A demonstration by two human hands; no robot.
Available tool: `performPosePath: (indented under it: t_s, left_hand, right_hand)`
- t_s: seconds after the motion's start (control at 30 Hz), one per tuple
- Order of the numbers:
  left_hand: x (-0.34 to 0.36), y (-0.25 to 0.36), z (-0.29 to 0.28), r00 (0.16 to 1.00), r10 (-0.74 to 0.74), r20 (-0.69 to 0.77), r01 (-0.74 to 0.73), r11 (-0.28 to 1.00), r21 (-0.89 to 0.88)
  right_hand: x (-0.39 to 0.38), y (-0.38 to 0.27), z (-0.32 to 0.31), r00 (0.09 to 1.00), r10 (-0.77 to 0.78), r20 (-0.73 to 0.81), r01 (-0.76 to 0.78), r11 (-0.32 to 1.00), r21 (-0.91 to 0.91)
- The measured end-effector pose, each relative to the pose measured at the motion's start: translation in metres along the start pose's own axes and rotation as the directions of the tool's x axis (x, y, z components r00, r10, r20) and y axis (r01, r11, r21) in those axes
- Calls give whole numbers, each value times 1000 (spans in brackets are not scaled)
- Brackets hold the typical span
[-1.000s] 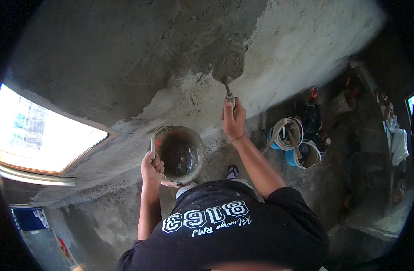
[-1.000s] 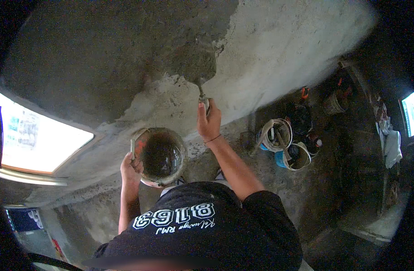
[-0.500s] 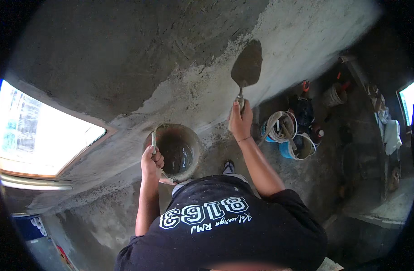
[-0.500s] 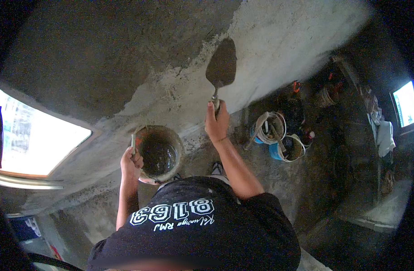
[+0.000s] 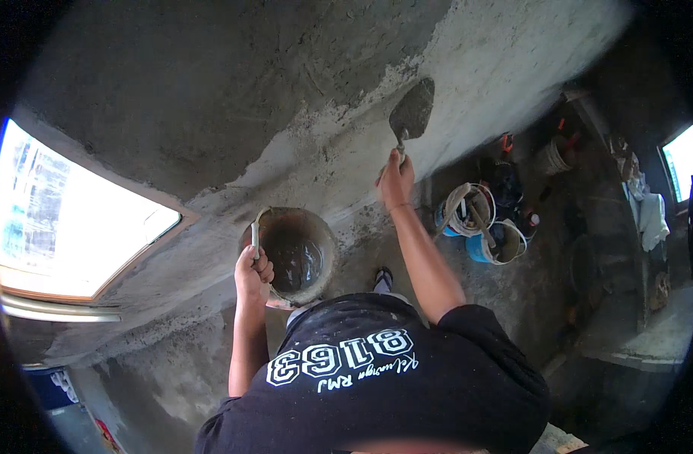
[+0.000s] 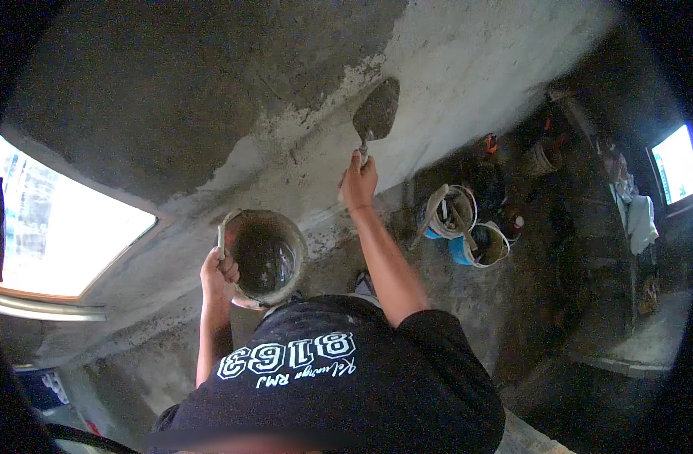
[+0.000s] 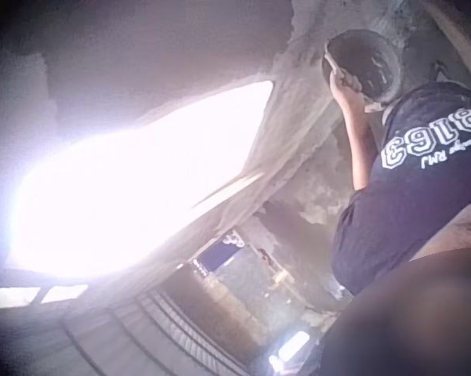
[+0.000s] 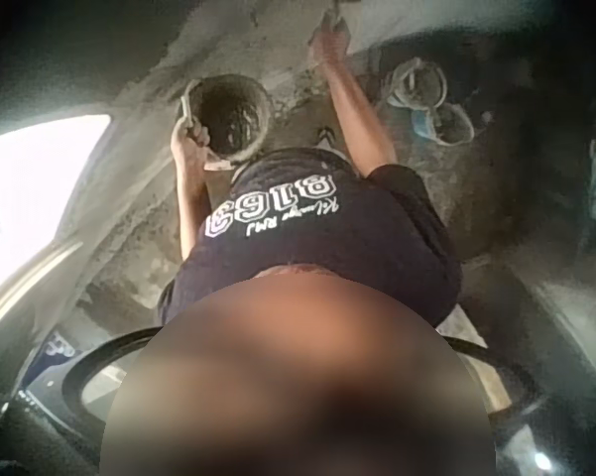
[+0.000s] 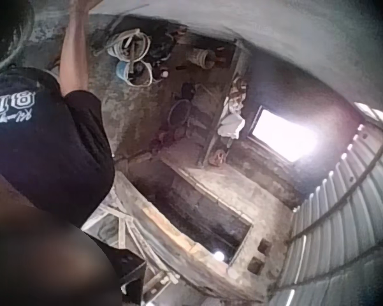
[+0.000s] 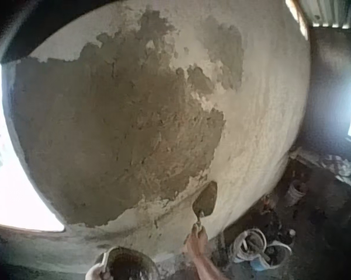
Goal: The person applies a cement mixture from a bucket onto a wall using a trowel.
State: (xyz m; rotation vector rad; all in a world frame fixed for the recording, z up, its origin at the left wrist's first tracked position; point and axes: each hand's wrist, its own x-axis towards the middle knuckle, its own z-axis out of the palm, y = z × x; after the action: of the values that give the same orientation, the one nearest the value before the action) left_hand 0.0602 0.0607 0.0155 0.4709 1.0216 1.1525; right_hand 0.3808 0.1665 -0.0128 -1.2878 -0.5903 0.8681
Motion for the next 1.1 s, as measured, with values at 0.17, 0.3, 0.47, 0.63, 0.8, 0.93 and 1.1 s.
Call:
performPosePath:
  t_s: [0.17, 0.3, 0.47, 0.63, 0.8, 0.93, 1.1]
  left_hand:
    - [-6, 6, -1, 1000, 0, -6, 1, 1000, 20]
    - [-3, 4, -4, 1000, -15, 0, 15, 1000, 2]
    - [-4, 5, -10, 1000, 6, 16, -6, 1000, 0]
    - [-5, 6, -15, 1000, 1, -31, -1, 1000, -24]
    - [-7, 3, -6, 998, -2, -59, 3, 1000, 8]
    - [-1, 9, -4, 1000, 1, -15, -2, 1000, -6]
    - [-2, 15, -7, 1000, -6, 21, 7, 1000, -29]
  right_hand:
    - [-22, -22, 20, 955, -250, 159, 281, 934, -222]
    - [-10, -18, 40, 924, -339, 175, 382, 801, -460]
    - [12, 13, 6, 982, -188, -1, 168, 879, -446]
    - [-16, -14, 6, 992, -112, 52, 123, 941, -316]
    - [-1, -26, 34, 861, -477, 176, 479, 642, -599]
    - [24, 5, 9, 935, -353, 24, 325, 831, -452]
    - [14, 6, -34, 997, 52, -53, -53, 999, -10]
